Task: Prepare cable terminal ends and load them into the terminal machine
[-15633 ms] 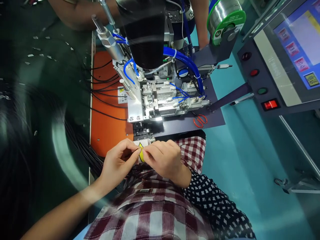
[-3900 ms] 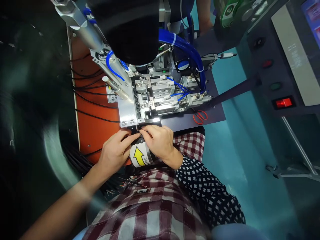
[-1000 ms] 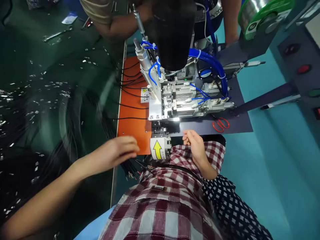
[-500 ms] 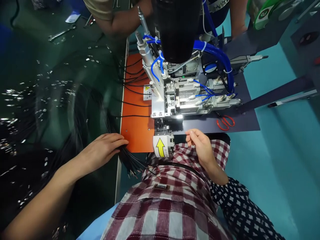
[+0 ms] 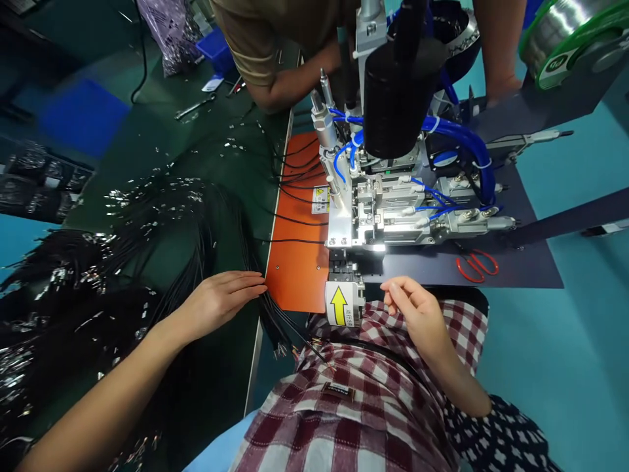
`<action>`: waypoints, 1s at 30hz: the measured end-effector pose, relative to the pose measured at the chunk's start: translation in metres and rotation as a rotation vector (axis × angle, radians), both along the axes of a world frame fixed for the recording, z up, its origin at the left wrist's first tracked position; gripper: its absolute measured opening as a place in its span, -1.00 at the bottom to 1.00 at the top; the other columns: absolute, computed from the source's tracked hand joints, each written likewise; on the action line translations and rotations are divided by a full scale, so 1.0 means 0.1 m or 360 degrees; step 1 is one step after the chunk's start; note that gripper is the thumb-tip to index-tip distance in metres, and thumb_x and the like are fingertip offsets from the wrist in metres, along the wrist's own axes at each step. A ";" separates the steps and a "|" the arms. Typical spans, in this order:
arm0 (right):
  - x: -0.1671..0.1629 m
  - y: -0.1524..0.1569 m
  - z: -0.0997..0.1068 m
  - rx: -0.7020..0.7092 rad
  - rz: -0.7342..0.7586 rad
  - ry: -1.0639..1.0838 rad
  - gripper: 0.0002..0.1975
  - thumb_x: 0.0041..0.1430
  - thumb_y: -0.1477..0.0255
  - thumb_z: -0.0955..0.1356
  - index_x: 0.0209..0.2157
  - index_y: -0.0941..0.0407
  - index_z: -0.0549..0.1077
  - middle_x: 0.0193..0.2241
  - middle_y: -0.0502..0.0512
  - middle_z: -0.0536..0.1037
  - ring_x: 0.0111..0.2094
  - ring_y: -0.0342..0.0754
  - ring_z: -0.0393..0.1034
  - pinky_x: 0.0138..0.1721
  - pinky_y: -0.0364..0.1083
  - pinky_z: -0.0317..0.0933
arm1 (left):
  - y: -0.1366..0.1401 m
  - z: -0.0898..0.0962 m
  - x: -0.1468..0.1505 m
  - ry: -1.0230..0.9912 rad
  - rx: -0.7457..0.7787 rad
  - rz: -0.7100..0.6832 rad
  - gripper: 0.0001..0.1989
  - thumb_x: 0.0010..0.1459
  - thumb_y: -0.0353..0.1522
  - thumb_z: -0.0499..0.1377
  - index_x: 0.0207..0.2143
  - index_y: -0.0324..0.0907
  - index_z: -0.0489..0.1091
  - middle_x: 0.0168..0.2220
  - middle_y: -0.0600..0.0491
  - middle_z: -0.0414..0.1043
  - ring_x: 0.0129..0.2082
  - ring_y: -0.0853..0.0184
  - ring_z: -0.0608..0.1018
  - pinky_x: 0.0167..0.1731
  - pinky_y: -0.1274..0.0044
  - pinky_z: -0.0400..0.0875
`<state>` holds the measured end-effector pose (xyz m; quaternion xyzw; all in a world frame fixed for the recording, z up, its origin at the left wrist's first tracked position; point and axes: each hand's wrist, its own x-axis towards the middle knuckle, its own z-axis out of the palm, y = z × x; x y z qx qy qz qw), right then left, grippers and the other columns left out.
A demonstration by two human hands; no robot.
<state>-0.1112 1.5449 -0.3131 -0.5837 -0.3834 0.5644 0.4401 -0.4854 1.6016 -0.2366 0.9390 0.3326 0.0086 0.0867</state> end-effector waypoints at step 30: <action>-0.46 0.05 0.28 0.0227 0.0683 0.0078 -0.50 0.21 0.42 0.35 0.18 -0.01 0.22 -0.12 0.11 0.48 -0.36 -0.14 0.38 -0.39 -0.15 0.30 | 0.44 0.09 0.05 -0.0196 0.0686 0.0084 -0.87 0.26 -0.42 0.12 -0.23 -0.23 0.46 -0.31 -0.04 0.57 -0.32 0.26 0.60 -0.34 0.46 0.48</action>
